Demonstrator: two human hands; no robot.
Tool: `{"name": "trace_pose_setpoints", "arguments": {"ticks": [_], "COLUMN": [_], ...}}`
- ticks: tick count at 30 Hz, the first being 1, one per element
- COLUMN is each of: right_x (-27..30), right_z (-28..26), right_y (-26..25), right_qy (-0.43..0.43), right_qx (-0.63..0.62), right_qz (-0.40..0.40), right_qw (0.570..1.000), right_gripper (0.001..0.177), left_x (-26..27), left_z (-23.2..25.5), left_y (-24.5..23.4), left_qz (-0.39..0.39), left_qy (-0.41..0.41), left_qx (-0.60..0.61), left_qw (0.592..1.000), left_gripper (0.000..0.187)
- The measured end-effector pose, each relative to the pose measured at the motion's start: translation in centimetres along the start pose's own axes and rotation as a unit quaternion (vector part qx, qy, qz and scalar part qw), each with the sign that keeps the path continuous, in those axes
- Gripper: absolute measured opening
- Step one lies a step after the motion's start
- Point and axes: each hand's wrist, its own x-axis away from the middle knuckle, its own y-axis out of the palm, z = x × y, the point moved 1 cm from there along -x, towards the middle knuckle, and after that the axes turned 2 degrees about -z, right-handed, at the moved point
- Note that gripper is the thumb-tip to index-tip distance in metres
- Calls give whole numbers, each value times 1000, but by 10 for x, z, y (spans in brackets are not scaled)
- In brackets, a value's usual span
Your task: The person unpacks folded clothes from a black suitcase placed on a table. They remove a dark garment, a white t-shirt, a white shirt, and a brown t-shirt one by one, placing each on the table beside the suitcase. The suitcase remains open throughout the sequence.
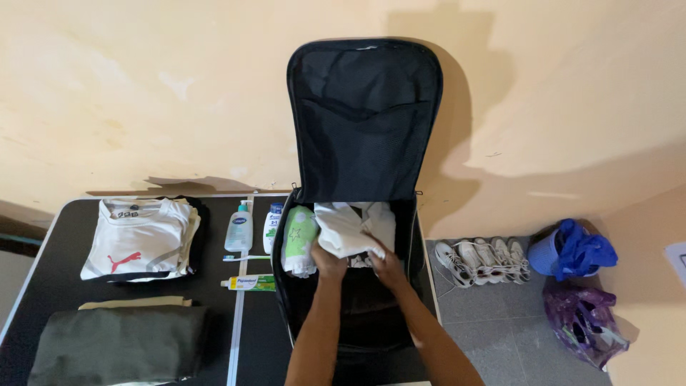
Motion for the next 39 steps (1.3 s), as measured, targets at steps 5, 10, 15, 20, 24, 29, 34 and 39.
{"name": "trace_pose_setpoints", "arguments": {"ticks": [5,10,15,20,24,29,34,39], "right_x": [10,14,30,60,70,61,59,64], "right_z": [-40,-63,-94,-128,-144,-156,-172,-177], "right_y": [9,20,20,13,3,13,20,24], "right_qy": [-60,-93,-90,-67,-123,-141,-139,-113], "right_qx": [91,249,378,383,318,415,438,441], "right_qz": [-87,-147,-204,-242,-178,-20,-34,-71], "right_qw": [990,953,898,889,923,899,887,887], "right_gripper": [51,58,78,78,77,70,67,66], "left_x": [12,9,38,80,108,137,156,177], "left_z": [-26,-49,-41,-10,10,17,27,34], "left_y": [-7,-19,-7,27,47,58,56,48], "left_qz": [-126,-152,-155,-141,-134,-131,-122,-114], "left_qy": [93,85,39,4,-21,-44,-43,-41], "left_qx": [-436,-453,-372,-218,-146,-94,-66,-44], "left_qw": [886,874,914,966,980,986,989,992], "left_gripper": [66,68,69,70,71,73,74,76]}}
